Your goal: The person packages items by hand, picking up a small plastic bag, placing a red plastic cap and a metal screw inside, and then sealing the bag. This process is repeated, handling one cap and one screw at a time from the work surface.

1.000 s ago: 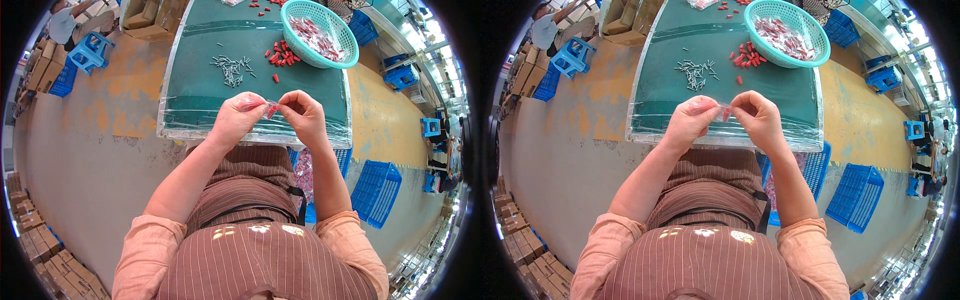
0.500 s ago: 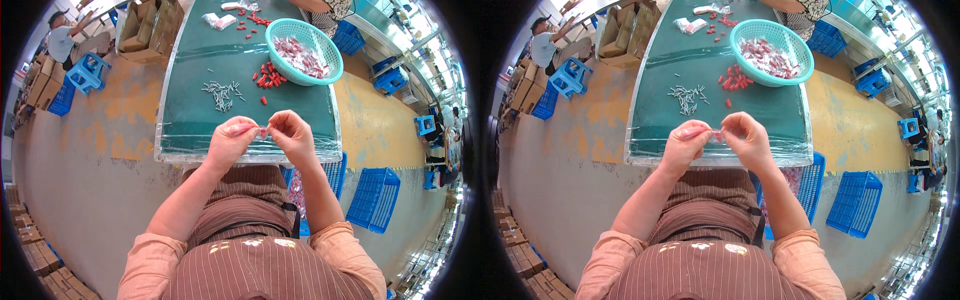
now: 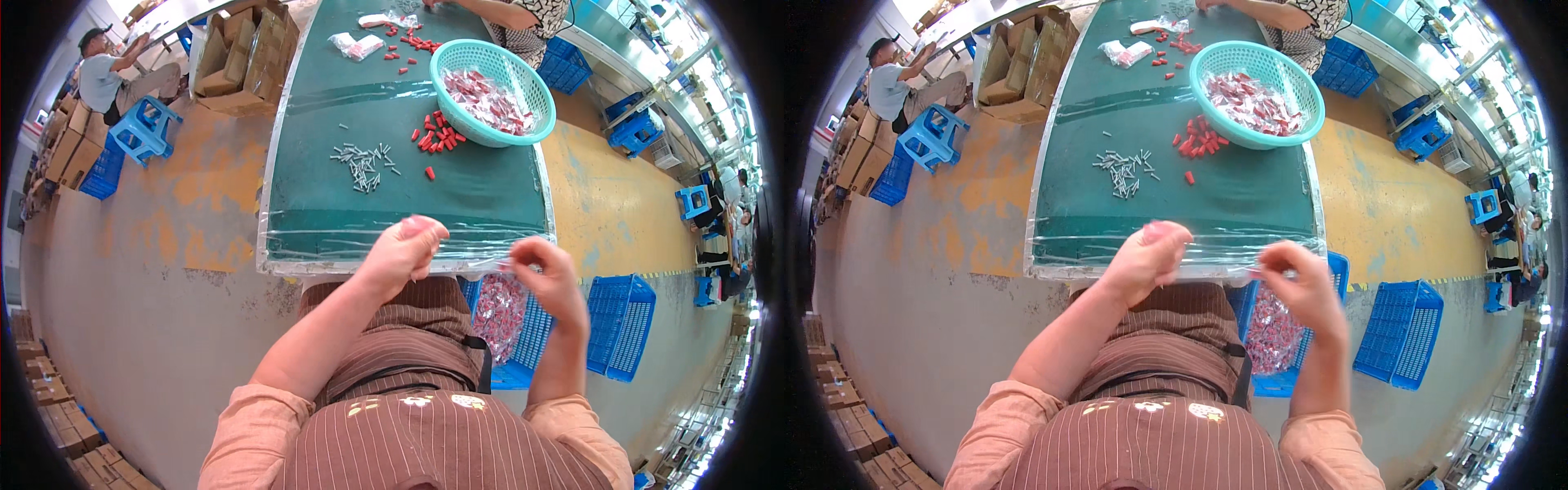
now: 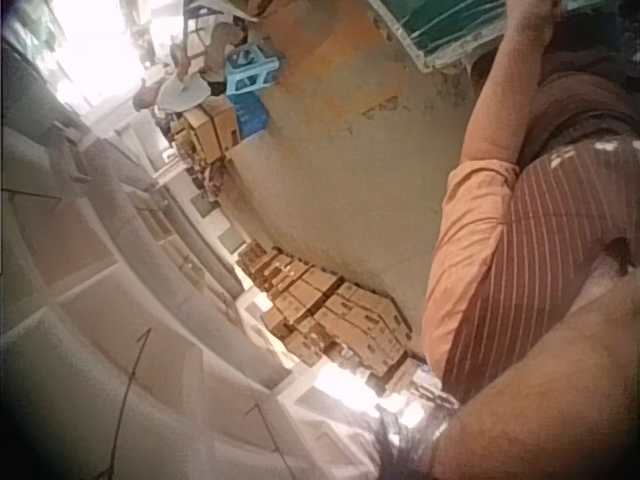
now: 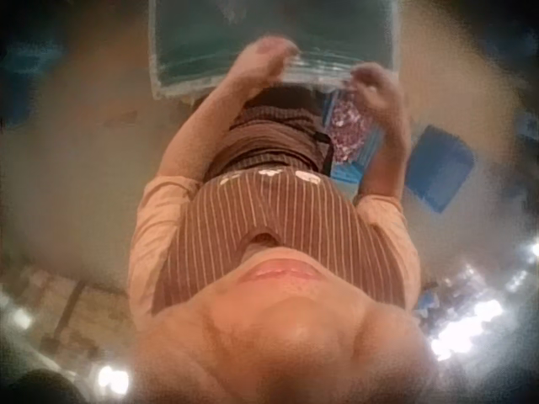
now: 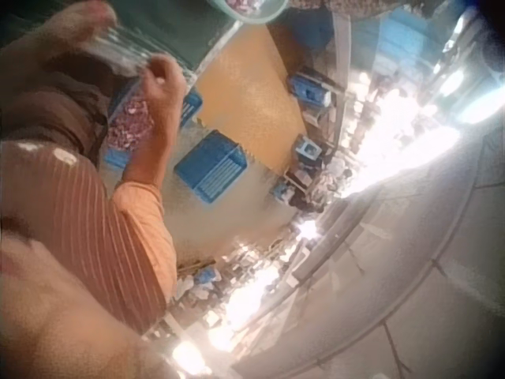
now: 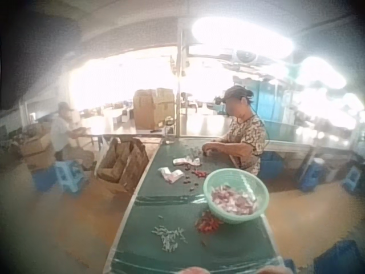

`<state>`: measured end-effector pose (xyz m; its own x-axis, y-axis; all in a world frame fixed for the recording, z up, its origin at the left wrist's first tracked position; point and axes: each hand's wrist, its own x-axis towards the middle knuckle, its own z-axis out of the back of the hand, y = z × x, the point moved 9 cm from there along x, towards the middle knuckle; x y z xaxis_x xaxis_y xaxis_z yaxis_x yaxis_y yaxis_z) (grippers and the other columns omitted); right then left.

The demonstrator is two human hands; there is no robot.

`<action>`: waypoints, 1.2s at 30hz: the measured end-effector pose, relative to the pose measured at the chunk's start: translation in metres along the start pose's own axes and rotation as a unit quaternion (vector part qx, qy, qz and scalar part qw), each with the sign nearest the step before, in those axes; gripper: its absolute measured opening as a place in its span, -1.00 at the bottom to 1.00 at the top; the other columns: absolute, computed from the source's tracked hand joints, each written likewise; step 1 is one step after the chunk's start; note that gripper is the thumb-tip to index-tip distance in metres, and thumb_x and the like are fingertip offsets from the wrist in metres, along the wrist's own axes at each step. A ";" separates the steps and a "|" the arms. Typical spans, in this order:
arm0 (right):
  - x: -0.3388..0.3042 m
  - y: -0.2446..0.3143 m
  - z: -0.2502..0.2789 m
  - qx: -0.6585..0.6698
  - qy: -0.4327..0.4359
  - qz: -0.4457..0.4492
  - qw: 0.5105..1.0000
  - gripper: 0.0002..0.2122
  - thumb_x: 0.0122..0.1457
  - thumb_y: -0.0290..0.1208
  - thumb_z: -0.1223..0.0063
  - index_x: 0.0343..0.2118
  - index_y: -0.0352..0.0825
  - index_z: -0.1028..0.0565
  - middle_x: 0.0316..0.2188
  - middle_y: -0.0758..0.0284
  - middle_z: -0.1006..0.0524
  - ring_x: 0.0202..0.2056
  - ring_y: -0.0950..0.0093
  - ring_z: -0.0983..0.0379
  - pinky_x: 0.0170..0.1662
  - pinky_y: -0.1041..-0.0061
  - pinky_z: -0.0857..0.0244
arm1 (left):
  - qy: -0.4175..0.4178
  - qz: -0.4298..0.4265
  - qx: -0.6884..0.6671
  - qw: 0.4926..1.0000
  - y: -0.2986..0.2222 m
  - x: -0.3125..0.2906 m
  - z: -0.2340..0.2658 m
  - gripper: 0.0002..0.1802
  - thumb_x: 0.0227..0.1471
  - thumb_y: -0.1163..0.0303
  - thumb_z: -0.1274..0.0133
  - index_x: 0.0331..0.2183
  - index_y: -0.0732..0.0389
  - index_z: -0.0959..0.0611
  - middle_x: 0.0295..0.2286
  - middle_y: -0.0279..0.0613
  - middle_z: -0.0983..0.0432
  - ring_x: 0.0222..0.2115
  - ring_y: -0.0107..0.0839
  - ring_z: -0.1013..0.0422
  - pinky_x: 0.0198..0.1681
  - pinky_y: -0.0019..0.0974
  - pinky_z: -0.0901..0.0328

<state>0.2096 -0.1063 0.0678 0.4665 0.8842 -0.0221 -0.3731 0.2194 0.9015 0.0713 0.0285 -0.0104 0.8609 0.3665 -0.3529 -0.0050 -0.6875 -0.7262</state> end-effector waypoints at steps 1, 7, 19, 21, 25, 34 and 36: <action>-0.012 -0.002 0.022 -0.028 -0.022 -0.031 0.999 -0.87 0.00 -0.65 -0.07 -0.33 -0.43 -0.48 -0.46 0.37 -0.49 -0.39 0.63 -0.43 -0.29 0.64 -0.31 | -0.001 0.006 -0.004 1.000 -0.002 0.001 0.002 -0.81 0.12 0.27 -0.02 -0.33 0.20 -0.51 -0.65 -0.48 -0.24 -0.72 -0.68 -0.06 -0.70 -0.55 -0.03; -0.017 0.011 0.035 -0.068 -0.130 0.017 0.989 -0.85 0.00 -0.61 -0.06 -0.31 -0.41 -0.49 -0.43 0.36 -0.49 -0.43 0.62 -0.39 -0.31 0.65 -0.27 | 0.046 0.033 -0.163 0.985 0.001 0.002 -0.009 -0.53 0.18 0.00 0.15 -0.15 0.24 -0.42 -0.55 -0.34 -0.32 -0.67 -0.65 -0.12 -0.66 -0.54 -0.07; 0.048 0.007 -0.111 0.070 -0.028 0.007 0.997 -0.83 0.06 -0.46 -0.11 -0.31 -0.42 -0.50 -0.36 0.29 -0.47 -0.40 0.56 -0.42 -0.34 0.61 -0.30 | -0.016 -0.105 -0.040 0.994 -0.007 -0.012 0.006 -0.64 0.20 0.14 0.13 -0.07 0.16 -0.39 -0.47 -0.37 -0.36 -0.62 -0.64 -0.22 -0.64 -0.52 -0.15; 0.050 0.006 -0.113 0.122 -0.032 0.025 0.992 -0.86 0.07 -0.47 -0.11 -0.34 -0.42 -0.51 -0.41 0.32 -0.50 -0.45 0.63 -0.41 -0.36 0.65 -0.28 | -0.005 -0.110 -0.027 0.994 -0.005 -0.011 0.009 -0.67 0.20 0.17 0.13 -0.09 0.16 -0.41 -0.46 -0.37 -0.37 -0.62 -0.63 -0.24 -0.64 -0.51 -0.17; 0.056 -0.015 -0.115 0.188 -0.016 -0.015 0.982 -0.88 0.09 -0.48 -0.09 -0.38 -0.43 -0.51 -0.45 0.38 -0.52 -0.44 0.67 -0.40 -0.37 0.69 -0.26 | -0.032 -0.112 -0.056 0.992 -0.007 -0.010 0.019 -0.75 0.21 0.23 0.13 -0.16 0.16 -0.45 -0.46 -0.33 -0.39 -0.65 -0.61 -0.24 -0.65 -0.51 -0.18; 0.058 -0.019 -0.106 0.270 -0.053 -0.050 0.960 -0.90 0.13 -0.48 -0.06 -0.37 -0.42 -0.49 -0.47 0.42 -0.51 -0.42 0.70 -0.38 -0.34 0.69 -0.26 | -0.019 -0.100 -0.069 0.992 -0.001 -0.004 0.025 -0.80 0.19 0.25 0.08 -0.34 0.19 -0.47 -0.61 -0.38 -0.29 -0.71 -0.64 -0.15 -0.70 -0.56 -0.08; 0.059 -0.022 -0.106 0.338 -0.048 -0.058 0.938 -0.91 0.12 -0.50 -0.07 -0.35 -0.40 -0.47 -0.47 0.43 -0.51 -0.43 0.69 -0.38 -0.34 0.69 -0.26 | -0.023 -0.096 -0.081 0.992 0.000 -0.004 0.030 -0.80 0.19 0.25 0.08 -0.36 0.19 -0.47 -0.63 -0.41 -0.27 -0.73 -0.66 -0.12 -0.71 -0.58 -0.06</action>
<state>0.1602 -0.0151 0.0012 0.5548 0.8221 -0.1275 0.2634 -0.0282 0.9643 0.0521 0.0457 -0.0270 0.8137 0.5264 -0.2466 0.2424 -0.6929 -0.6791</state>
